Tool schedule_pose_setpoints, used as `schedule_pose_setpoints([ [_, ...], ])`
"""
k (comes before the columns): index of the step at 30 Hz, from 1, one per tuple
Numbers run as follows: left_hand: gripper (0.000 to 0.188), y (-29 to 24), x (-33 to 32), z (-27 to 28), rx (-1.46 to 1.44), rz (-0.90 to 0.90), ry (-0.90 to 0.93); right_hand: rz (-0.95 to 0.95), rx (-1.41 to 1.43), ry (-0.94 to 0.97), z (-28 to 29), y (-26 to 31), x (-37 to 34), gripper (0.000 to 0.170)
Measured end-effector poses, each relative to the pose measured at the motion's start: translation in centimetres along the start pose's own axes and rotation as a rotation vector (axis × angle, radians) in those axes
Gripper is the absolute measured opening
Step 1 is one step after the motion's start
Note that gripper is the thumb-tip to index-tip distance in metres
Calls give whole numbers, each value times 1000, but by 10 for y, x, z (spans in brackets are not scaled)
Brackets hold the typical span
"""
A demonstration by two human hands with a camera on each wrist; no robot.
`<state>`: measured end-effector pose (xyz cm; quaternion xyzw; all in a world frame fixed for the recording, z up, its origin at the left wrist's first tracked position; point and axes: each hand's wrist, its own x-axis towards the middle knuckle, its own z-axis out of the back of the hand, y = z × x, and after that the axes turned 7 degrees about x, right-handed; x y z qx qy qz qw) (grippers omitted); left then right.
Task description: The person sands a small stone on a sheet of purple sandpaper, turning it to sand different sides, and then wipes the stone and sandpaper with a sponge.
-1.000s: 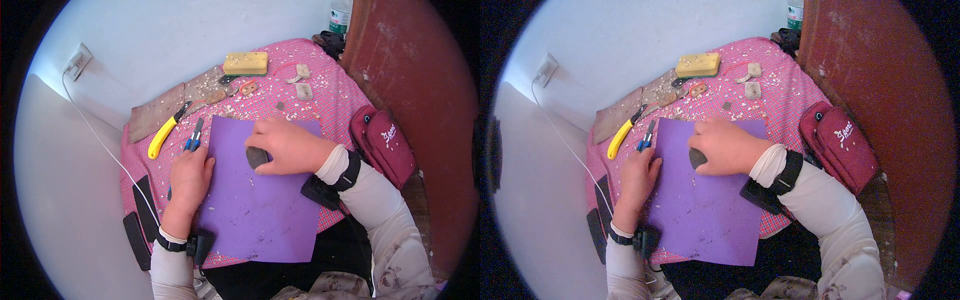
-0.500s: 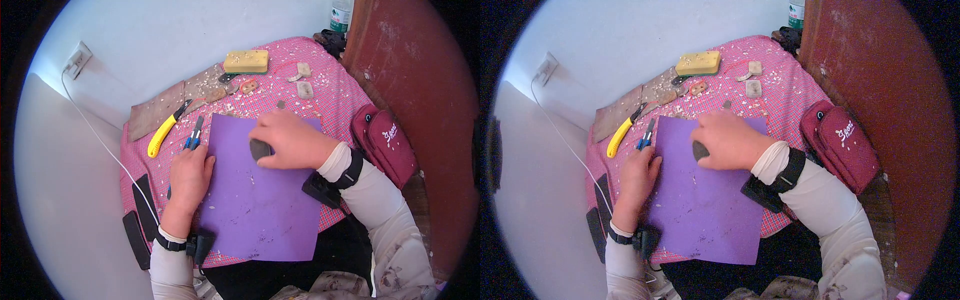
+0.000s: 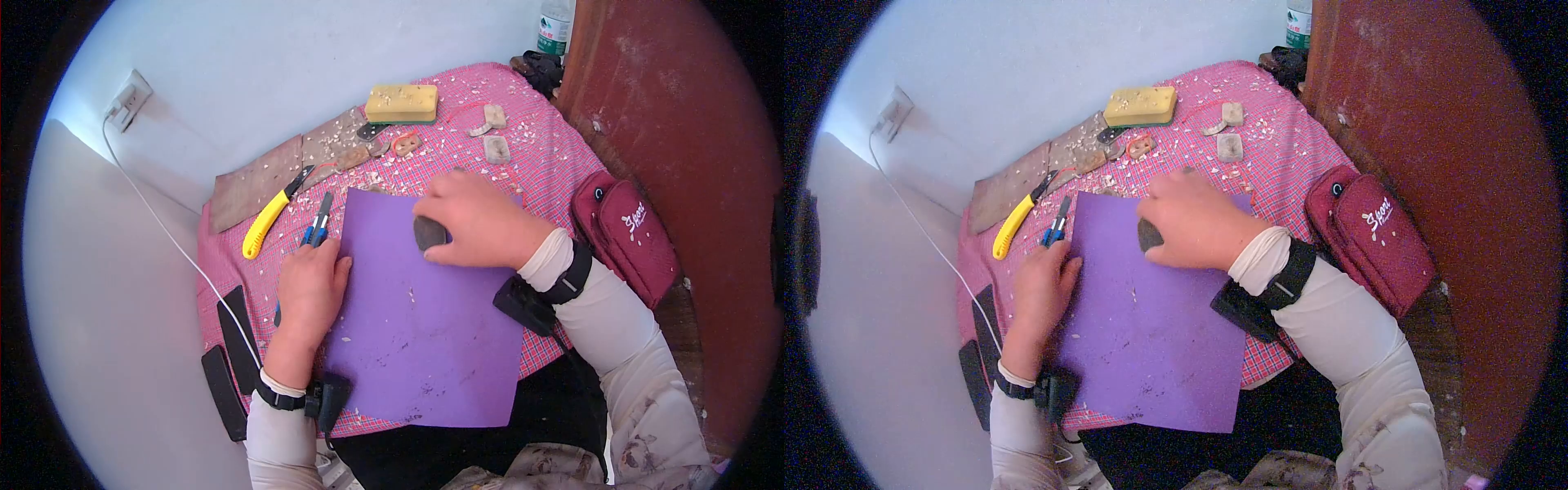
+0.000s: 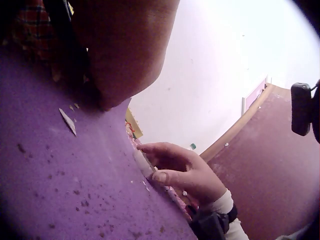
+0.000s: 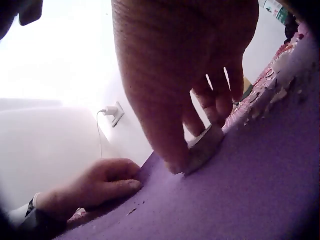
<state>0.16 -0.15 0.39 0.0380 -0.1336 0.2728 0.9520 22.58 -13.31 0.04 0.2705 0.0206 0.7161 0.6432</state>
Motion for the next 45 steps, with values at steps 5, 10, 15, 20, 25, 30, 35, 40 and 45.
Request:
schedule_pose_setpoints([
  [5,17,1,-2,-5,23,-52,-97,58,111,58,-3,8,-1,38],
  [10,18,1,-1,-5,10,-32,-58,-16,-40,-33,2,5,-1,38],
  [15,19,1,-3,-5,26,-34,-82,-8,41,43,0,8,-1,39],
  [20,18,9,-2,-15,-137,81,-155,-162,398,-36,20,6,7,42],
  [25,17,12,-1,-12,-462,332,-190,-307,1317,83,22,1,13,45],
  [30,18,7,-2,-10,-240,289,-194,-389,1751,71,23,-13,7,48],
  [35,31,11,3,-5,-222,120,-518,-391,1713,58,28,-3,7,49],
  [40,48,-1,-4,11,-685,0,-258,-261,1275,-18,28,21,10,48],
  [45,65,-12,-5,6,-766,-208,-266,-145,1043,-23,12,36,13,53],
])
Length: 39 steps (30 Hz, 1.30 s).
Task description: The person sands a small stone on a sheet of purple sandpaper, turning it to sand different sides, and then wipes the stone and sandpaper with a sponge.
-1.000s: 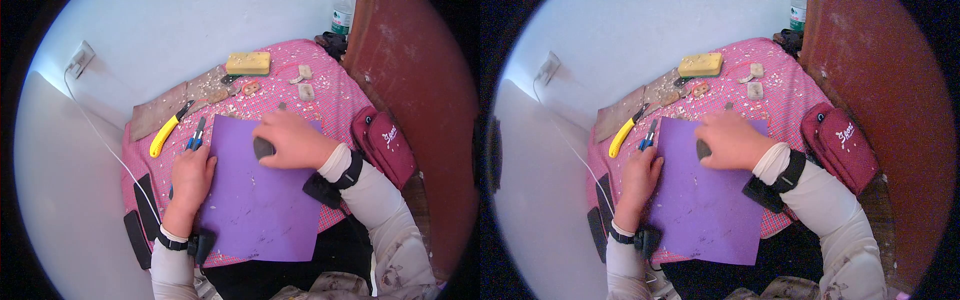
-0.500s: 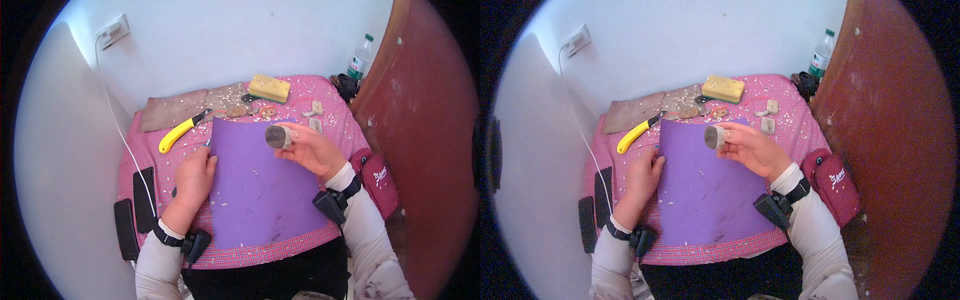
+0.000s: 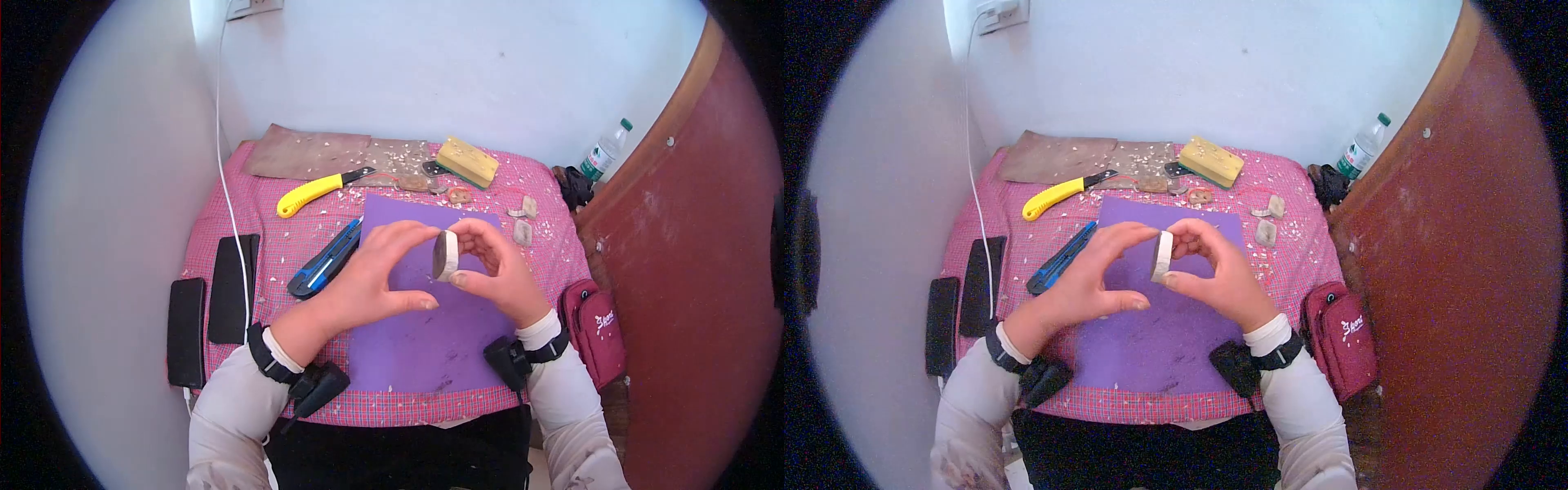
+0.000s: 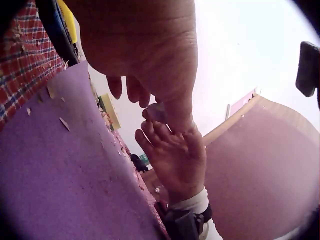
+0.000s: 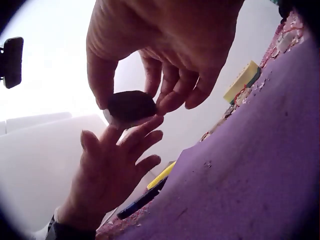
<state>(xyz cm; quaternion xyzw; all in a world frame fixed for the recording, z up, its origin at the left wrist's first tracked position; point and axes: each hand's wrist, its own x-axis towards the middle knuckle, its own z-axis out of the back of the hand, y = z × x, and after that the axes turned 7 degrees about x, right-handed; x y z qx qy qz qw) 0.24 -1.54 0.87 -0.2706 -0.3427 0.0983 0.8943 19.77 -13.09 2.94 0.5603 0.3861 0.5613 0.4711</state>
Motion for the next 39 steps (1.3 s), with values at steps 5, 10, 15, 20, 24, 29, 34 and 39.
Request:
schedule_pose_setpoints([
  [5,71,3,0,-2,-210,59,54,-16,-12,-27,-16,7,-2,52],
  [10,68,1,1,1,-355,101,82,-85,54,-135,-34,13,-12,48],
  [15,64,23,-3,-4,44,-47,45,-5,-717,-297,-25,18,-61,45],
  [20,65,13,-10,-5,278,25,406,-70,-1132,-252,-21,5,-120,44],
  [24,62,9,-13,-5,346,-9,404,37,-1128,-265,-17,-13,-137,39],
  [29,57,3,-10,-7,397,-3,441,34,-1056,-297,-17,-17,-136,41],
  [34,52,33,-9,-13,368,-23,218,26,-1109,-269,-21,-13,-135,41],
  [39,43,9,-11,-17,387,-177,203,35,-1126,-259,-20,-14,-134,43],
])
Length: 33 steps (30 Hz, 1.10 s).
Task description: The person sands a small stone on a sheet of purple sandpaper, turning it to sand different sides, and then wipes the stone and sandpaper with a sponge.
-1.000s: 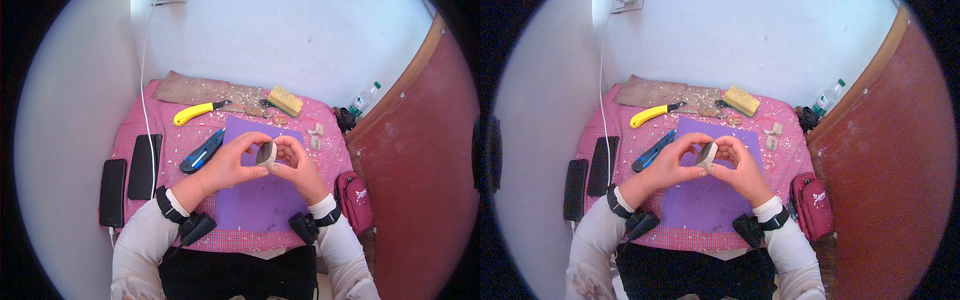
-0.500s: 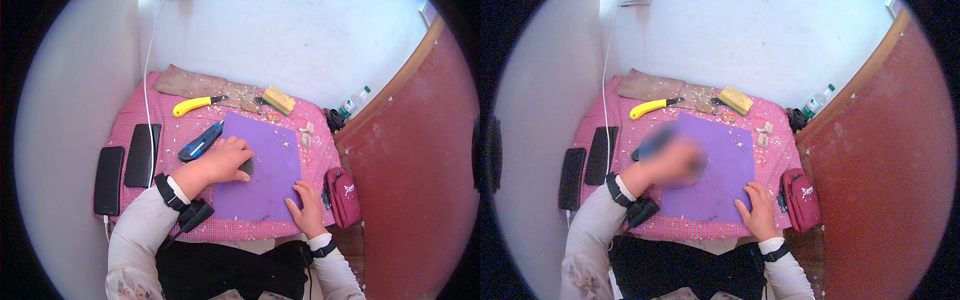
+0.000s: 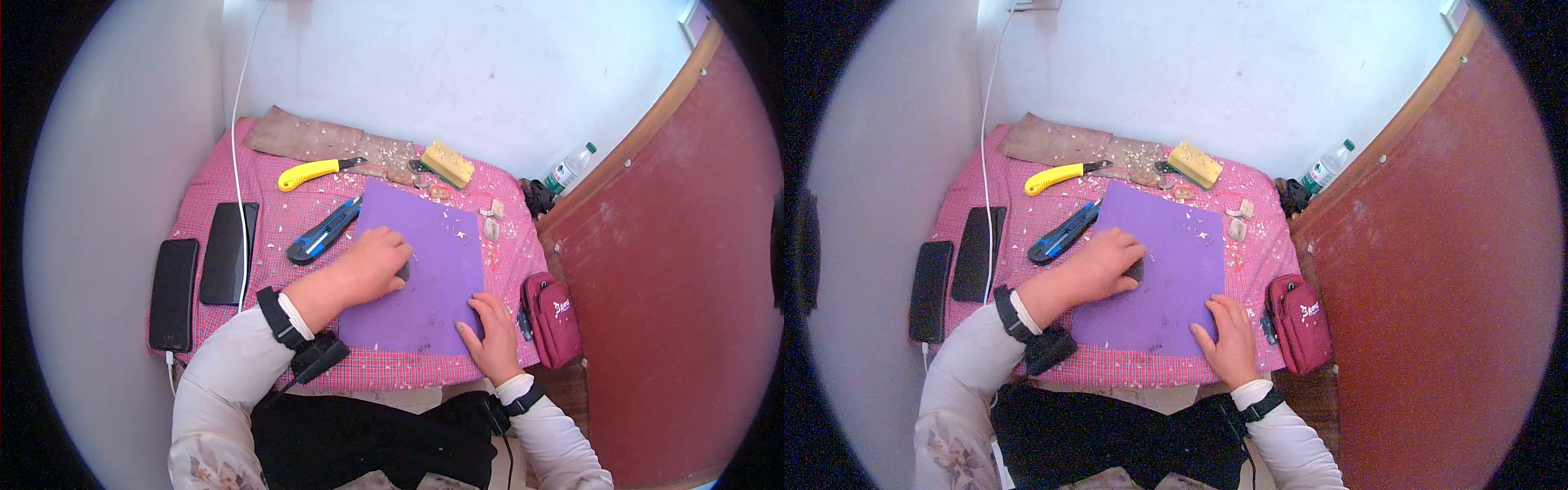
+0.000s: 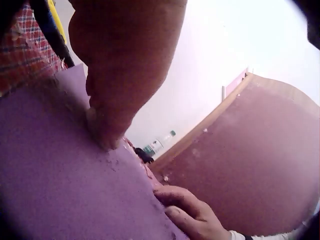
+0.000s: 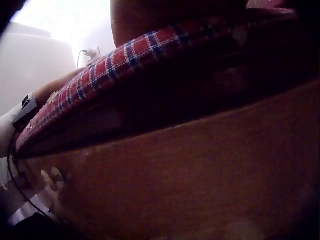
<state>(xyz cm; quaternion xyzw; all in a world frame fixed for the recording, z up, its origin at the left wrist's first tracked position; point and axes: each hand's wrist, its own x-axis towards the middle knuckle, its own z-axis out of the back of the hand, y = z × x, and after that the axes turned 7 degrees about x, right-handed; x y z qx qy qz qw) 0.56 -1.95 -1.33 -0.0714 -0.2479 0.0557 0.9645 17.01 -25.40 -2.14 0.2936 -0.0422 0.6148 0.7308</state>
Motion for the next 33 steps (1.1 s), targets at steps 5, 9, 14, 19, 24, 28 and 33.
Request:
schedule_pose_setpoints([
  [5,38,25,-1,-7,110,137,-53,-19,6,9,1,3,0,43],
  [9,38,6,1,-4,48,96,41,-8,8,2,0,1,1,43],
  [14,39,21,-1,-2,33,178,-39,-11,9,12,0,-1,-1,44],
  [19,39,-6,1,-8,-24,70,-6,-20,12,9,0,1,0,45],
  [24,43,21,0,-2,86,278,-36,-22,4,13,1,1,-1,45],
  [28,42,-1,1,-11,-6,56,-6,-19,2,9,0,0,0,45],
  [33,37,19,1,-6,65,261,-81,-18,-8,8,1,1,-1,45],
])
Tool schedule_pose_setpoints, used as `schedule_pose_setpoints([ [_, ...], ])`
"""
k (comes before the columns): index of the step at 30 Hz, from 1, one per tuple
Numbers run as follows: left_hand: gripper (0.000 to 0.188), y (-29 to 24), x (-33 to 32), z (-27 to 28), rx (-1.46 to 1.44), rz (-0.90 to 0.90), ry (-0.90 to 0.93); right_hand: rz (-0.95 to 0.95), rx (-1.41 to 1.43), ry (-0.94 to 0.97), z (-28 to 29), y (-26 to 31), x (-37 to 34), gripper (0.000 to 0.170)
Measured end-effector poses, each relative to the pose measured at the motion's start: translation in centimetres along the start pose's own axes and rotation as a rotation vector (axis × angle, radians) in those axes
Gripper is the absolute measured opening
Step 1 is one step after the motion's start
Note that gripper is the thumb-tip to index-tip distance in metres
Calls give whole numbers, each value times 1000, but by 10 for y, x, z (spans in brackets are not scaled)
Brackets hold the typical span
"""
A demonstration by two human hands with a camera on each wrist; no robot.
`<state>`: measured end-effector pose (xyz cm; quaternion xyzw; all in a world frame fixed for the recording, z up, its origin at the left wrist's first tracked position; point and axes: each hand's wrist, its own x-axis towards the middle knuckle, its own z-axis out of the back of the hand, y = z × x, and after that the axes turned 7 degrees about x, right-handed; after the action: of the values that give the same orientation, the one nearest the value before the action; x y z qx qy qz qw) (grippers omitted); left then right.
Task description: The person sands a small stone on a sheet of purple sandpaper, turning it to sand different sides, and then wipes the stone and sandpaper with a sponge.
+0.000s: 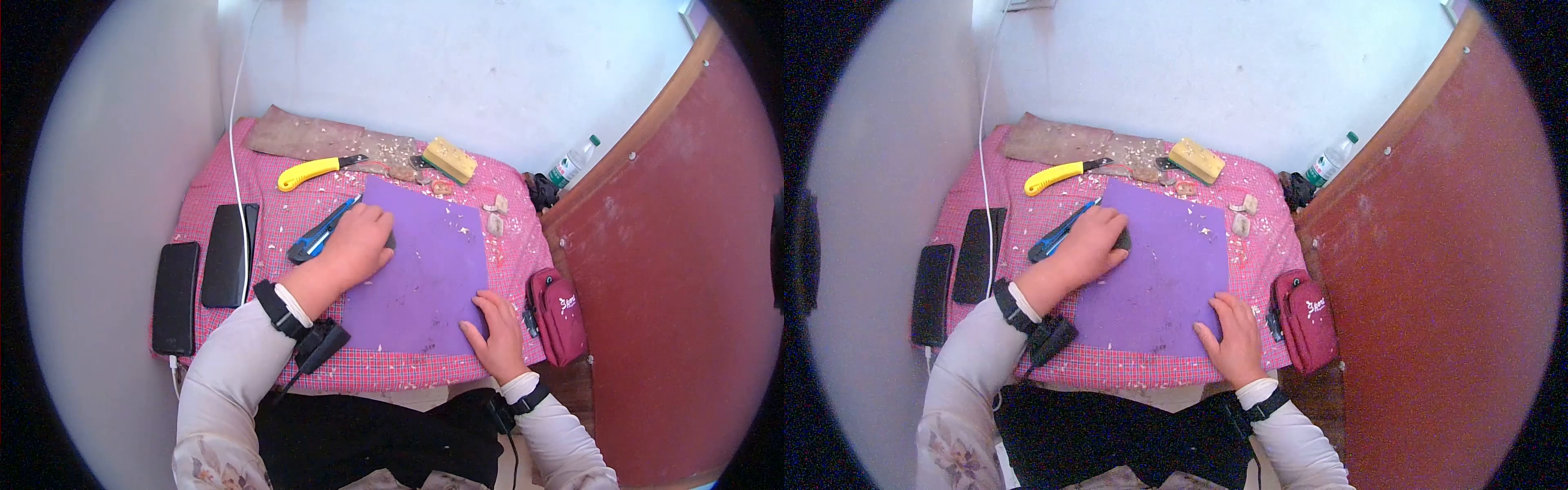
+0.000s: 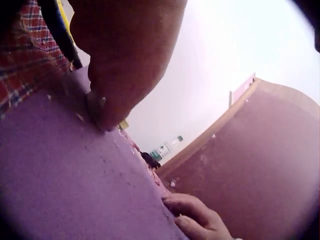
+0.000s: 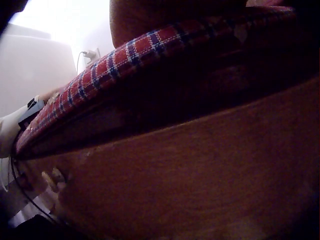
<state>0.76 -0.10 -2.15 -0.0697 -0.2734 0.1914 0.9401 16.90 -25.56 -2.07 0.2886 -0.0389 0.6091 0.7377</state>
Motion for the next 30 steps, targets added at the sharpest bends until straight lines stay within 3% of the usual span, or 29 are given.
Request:
schedule_pose_setpoints([
  [3,38,-23,-5,-4,-63,-169,93,-8,2,4,0,-1,1,45],
  [10,41,-5,4,4,62,14,74,4,3,-11,0,1,0,44],
  [14,50,-28,-5,-1,-88,-173,112,8,0,-14,-1,0,0,43],
  [16,52,-13,-3,3,-81,-129,90,11,-1,-11,0,2,1,43],
  [18,55,-2,2,9,69,46,83,13,-5,-17,1,2,0,43],
  [20,55,-14,-1,7,91,40,71,-4,11,-8,0,2,1,43],
  [22,53,-30,-7,1,-66,-185,70,-2,11,-5,1,2,2,43],
  [24,52,-26,-5,3,-70,-182,66,-6,11,6,1,1,0,43],
  [27,56,-4,3,13,82,61,95,0,0,-15,0,1,-1,43],
  [30,55,-21,-3,9,54,-71,104,-1,-5,-3,1,2,1,43],
])
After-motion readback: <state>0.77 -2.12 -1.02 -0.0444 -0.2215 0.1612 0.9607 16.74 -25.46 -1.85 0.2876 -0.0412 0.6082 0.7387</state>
